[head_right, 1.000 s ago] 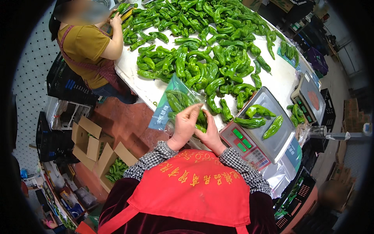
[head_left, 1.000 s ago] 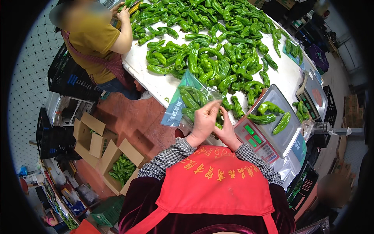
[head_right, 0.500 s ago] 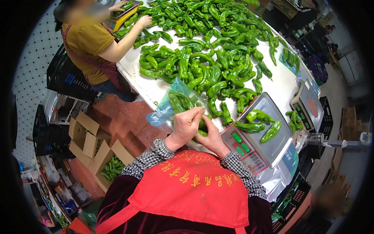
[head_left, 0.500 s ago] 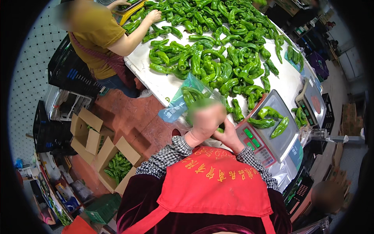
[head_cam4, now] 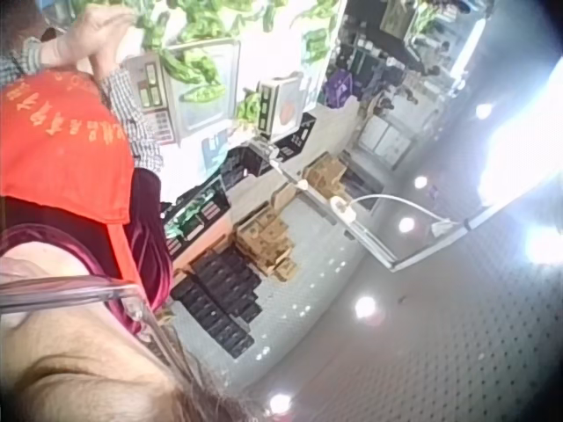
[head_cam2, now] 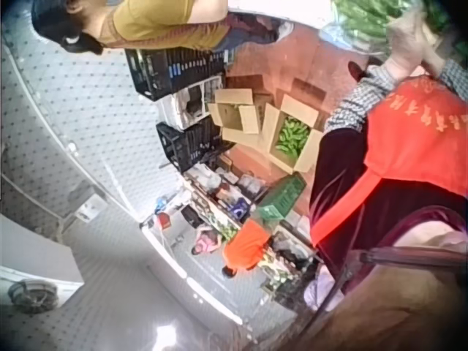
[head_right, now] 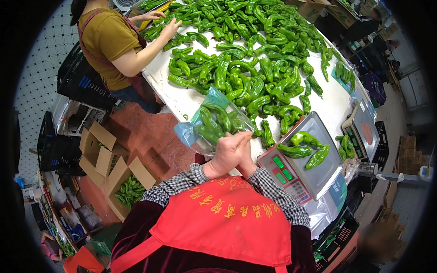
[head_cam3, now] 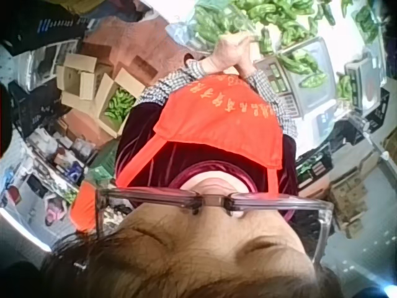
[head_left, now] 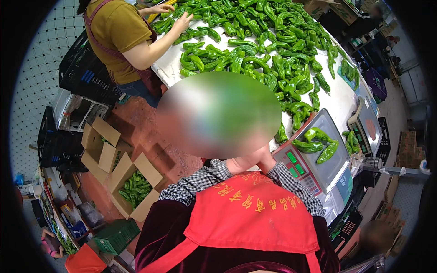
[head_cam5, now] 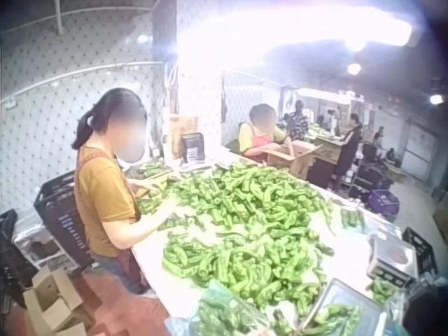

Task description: The person selects green peppers from a large pile on a table, places them onto a digital scale, and then transfers them into a plastic bag. The person repeats this process of weighing and bagging peppers while other workers sort produce in the background.

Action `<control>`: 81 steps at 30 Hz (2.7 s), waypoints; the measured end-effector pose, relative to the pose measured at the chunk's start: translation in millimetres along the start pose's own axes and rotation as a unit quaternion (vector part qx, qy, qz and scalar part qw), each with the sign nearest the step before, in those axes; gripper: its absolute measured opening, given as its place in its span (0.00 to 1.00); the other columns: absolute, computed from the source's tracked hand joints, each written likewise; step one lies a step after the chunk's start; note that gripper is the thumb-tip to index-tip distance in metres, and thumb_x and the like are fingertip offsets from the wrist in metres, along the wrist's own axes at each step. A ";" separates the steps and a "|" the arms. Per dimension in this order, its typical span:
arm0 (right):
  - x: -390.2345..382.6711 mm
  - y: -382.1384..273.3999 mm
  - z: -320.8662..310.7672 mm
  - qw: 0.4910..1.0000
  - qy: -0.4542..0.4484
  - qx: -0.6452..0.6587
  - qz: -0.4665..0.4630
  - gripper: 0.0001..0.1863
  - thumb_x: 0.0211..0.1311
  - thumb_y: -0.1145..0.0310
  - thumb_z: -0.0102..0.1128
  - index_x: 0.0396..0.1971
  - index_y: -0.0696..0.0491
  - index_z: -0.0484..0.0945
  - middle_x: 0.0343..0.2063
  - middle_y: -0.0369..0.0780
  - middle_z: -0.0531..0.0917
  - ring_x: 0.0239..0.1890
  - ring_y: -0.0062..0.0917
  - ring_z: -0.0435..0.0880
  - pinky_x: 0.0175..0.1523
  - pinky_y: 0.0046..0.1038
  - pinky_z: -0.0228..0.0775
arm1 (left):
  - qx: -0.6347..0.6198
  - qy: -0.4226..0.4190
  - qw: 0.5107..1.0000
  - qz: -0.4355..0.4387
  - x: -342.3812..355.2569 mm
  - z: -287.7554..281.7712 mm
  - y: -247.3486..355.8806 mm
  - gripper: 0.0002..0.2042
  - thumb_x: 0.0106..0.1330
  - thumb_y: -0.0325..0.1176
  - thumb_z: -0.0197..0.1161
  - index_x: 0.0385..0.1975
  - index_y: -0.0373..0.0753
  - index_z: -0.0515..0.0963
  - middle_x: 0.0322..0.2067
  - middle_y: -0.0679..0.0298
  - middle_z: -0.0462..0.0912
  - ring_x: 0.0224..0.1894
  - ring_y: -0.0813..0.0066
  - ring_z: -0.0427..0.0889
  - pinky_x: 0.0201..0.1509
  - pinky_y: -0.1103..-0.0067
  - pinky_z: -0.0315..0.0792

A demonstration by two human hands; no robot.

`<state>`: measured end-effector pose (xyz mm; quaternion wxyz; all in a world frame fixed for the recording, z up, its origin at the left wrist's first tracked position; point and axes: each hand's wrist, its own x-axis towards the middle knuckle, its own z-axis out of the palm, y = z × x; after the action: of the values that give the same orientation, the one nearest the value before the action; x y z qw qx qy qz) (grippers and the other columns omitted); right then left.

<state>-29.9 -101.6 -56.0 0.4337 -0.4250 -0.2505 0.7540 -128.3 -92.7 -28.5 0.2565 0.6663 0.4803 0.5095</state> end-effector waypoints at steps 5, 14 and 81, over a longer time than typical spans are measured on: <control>10.4 -1.1 0.6 0.993 0.005 -0.079 -0.087 0.26 0.71 0.68 0.62 0.65 0.57 0.66 0.53 0.38 0.77 0.52 0.21 0.77 0.56 0.25 0.73 | -0.232 0.037 0.955 -0.183 37.6 -39.3 17.0 0.09 0.76 0.28 0.60 0.46 0.31 0.85 0.39 0.61 0.91 0.41 0.78 0.87 0.45 0.81 0.79; -68.9 -66.4 -5.1 0.986 0.086 -0.108 -0.090 0.23 0.74 0.72 0.56 0.64 0.56 0.64 0.41 0.40 0.83 0.32 0.23 0.84 0.33 0.23 0.78 | -0.148 -0.034 0.978 -0.146 49.0 -62.3 28.2 0.08 0.73 0.28 0.64 0.40 0.30 0.84 0.28 0.62 0.87 0.30 0.85 0.79 0.33 0.80 0.74; -29.1 -50.1 22.6 0.784 -0.085 -0.542 -0.291 0.13 0.68 0.67 0.62 0.48 0.56 0.83 0.38 0.49 0.87 0.39 0.45 0.87 0.44 0.39 0.80 | -0.378 0.016 0.878 -0.292 73.4 -90.4 47.9 0.04 0.75 0.26 0.59 0.36 0.39 0.79 0.18 0.78 0.72 0.16 0.93 0.62 0.17 0.88 0.53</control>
<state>-19.5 -102.1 5.4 0.3075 -0.4314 -0.7656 0.3649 -192.3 -59.3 74.6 0.6183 0.3400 0.4285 0.5643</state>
